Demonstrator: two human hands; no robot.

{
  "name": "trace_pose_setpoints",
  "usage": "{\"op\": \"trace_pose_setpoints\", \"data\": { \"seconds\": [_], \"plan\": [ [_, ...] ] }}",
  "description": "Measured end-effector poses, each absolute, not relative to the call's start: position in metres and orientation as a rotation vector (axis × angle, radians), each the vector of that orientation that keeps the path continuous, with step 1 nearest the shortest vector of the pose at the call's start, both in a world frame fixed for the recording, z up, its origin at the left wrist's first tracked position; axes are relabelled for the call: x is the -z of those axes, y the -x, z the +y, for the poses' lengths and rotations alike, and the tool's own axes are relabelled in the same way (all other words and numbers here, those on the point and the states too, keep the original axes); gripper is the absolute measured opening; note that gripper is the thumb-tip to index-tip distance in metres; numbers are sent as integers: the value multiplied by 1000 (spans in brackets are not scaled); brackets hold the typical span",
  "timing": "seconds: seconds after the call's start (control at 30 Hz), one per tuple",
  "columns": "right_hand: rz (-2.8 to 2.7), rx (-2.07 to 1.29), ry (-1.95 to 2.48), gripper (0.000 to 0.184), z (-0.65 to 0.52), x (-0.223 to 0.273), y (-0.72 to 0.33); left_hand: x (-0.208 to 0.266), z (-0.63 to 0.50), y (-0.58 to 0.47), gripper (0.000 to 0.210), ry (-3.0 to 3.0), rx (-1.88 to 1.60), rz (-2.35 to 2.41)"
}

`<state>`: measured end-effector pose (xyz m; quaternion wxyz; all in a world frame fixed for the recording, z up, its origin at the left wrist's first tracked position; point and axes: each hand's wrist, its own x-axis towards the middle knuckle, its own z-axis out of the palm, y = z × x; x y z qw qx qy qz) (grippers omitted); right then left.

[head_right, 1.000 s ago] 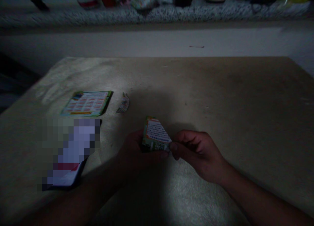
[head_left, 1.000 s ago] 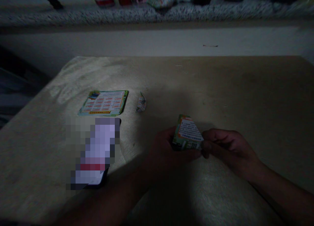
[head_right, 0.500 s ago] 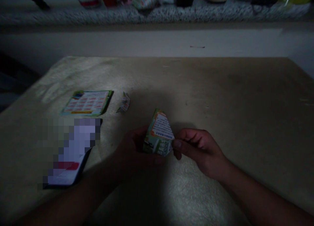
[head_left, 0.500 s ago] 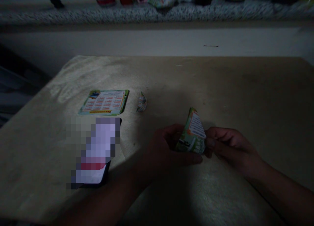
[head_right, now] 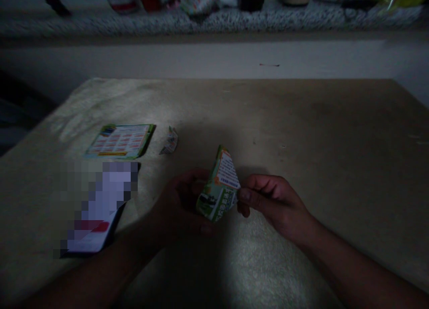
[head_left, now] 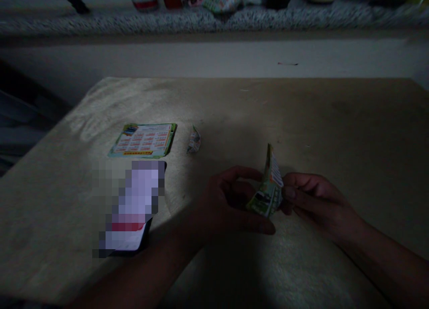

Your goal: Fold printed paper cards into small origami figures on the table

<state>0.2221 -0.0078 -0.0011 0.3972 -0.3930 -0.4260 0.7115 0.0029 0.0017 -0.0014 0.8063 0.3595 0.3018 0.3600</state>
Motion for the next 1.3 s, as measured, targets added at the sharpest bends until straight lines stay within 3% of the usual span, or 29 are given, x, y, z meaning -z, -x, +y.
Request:
{"op": "trace_pose_setpoints", "data": {
  "seconds": [0.17, 0.4, 0.57, 0.8, 0.93, 1.07, 1.3],
  "plan": [
    [-1132, -1743, 997, 28, -8, 4, -227, 6, 5, 2, 69, -808, -759, 640],
    [-1360, -1368, 1225, 27, -12, -1, -233, 8, 9, 3, 70, -919, -992, 740],
    [-1710, -1111, 1180, 21, -18, -6, -225, 3, 0, -6, 65, -1081, -863, 837],
    [-1977, -508, 929, 10, -16, -11, -220, 3, -3, -6, 76, -1892, -1257, 1021],
    [-2055, -186, 831, 13, -16, -17, -220, -9, 0, -3, 46, -2504, -1231, 1003],
    [-2121, -74, 861, 12, -18, -17, -220, -17, 1, -4, 15, -2652, -1205, 998],
    [-2154, -35, 837, 15, -20, -14, -217, -17, 3, -5, 3, -2698, -1187, 998]
  ]
}}
